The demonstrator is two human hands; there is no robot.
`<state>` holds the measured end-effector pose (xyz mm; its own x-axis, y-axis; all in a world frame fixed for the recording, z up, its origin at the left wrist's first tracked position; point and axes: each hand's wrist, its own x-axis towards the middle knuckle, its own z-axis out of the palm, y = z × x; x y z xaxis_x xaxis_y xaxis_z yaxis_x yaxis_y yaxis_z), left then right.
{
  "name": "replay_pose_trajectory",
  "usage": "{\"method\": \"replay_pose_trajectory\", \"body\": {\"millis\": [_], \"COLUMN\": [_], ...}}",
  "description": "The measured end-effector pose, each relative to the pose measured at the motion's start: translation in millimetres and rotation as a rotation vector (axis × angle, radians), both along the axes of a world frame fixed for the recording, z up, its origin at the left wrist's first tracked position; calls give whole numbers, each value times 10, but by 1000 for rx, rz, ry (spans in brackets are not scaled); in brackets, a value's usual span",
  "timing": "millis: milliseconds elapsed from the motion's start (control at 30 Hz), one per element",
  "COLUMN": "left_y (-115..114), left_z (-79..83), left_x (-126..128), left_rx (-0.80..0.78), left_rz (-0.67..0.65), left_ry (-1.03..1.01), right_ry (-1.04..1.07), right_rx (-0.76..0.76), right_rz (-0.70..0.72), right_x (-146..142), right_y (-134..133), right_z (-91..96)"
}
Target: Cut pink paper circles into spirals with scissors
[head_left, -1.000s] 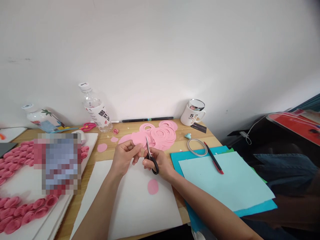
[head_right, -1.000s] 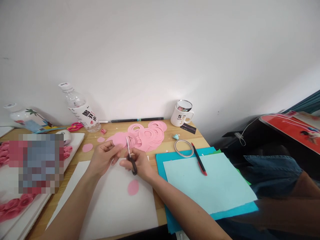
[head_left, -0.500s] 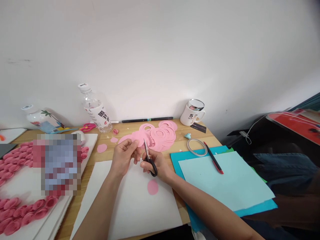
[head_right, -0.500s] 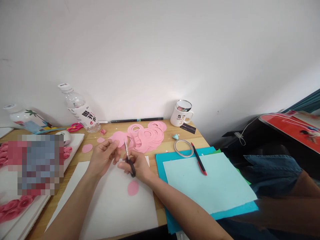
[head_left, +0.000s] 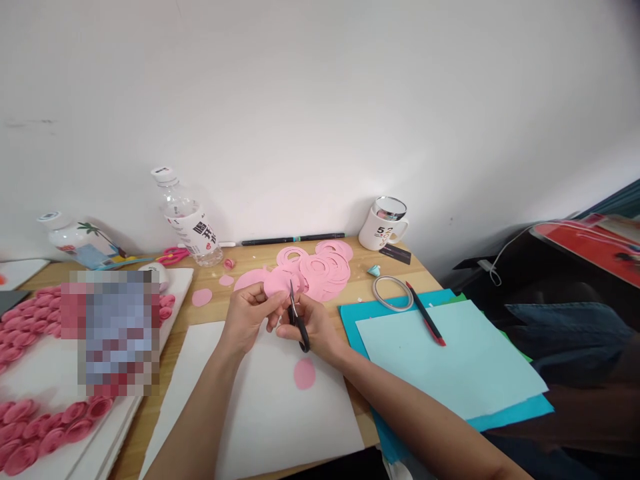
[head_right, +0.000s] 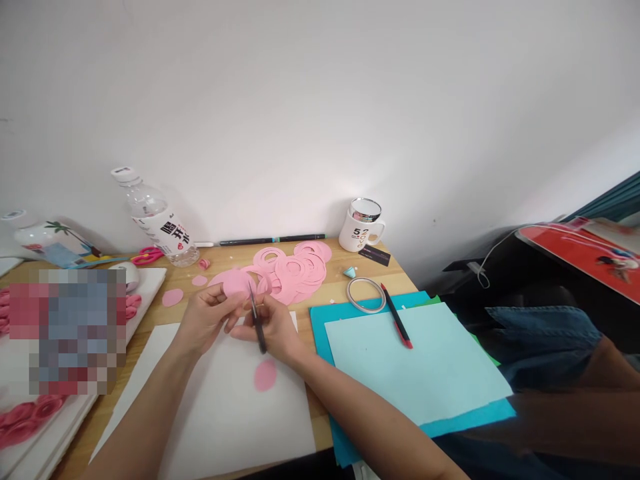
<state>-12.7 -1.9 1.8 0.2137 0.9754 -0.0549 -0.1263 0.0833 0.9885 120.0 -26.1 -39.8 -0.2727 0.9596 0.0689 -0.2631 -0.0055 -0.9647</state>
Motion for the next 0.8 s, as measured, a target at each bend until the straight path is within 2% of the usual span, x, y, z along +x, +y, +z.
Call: {"method": "replay_pose_trajectory", "body": {"millis": [433, 800], "left_y": [-6, 18], "left_z": [2, -28], "left_x": [4, -3], "left_rx": [22, 29], "left_rz": [-18, -12], "left_ry": [-26, -18], "right_ry": [-2, 3], "right_rx": [26, -17], "right_rz": [17, 30], "right_x": [8, 19], "right_y": [12, -7], "right_z": [-26, 58]}}
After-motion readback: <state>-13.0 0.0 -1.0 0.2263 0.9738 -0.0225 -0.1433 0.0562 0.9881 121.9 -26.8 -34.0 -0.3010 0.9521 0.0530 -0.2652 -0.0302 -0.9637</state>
